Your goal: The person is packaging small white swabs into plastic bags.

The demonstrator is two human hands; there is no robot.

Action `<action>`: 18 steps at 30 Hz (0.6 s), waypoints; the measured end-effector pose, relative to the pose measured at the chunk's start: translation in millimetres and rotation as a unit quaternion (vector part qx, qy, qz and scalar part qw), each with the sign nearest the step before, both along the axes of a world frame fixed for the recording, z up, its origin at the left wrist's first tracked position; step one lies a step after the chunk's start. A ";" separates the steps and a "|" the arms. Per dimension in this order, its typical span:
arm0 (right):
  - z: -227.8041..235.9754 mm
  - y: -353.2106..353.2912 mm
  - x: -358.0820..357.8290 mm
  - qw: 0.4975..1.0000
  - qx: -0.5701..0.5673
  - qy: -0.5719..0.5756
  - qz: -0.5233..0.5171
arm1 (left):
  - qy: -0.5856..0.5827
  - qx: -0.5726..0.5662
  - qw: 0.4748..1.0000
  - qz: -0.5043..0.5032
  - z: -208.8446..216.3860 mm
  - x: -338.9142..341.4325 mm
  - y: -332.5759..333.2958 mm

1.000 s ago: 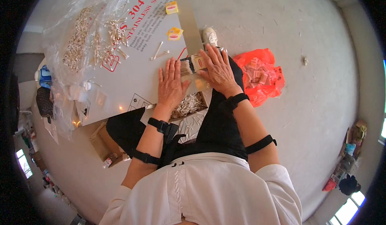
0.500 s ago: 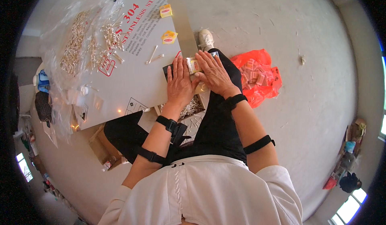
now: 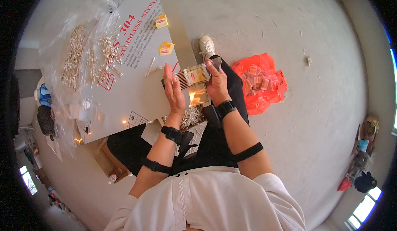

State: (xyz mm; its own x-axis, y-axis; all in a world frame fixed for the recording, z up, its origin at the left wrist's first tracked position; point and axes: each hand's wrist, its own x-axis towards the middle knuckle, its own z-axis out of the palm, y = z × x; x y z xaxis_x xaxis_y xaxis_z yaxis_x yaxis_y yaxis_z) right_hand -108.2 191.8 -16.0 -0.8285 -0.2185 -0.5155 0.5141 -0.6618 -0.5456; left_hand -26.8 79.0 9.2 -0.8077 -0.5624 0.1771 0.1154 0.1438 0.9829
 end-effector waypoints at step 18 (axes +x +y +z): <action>5.4 2.9 5.1 0.996 0.086 0.028 0.023 | -0.161 -0.043 0.986 0.004 16.9 -15.4 26.6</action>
State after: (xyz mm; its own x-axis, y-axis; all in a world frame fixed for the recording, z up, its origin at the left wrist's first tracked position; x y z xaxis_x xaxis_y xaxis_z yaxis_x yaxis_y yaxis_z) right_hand -103.2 194.7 -10.5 -0.8477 -0.1700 -0.5026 0.5081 -0.5330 -0.6766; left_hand -42.3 105.6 26.1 -0.8259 -0.5624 -0.0405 -0.2021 0.2282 0.9524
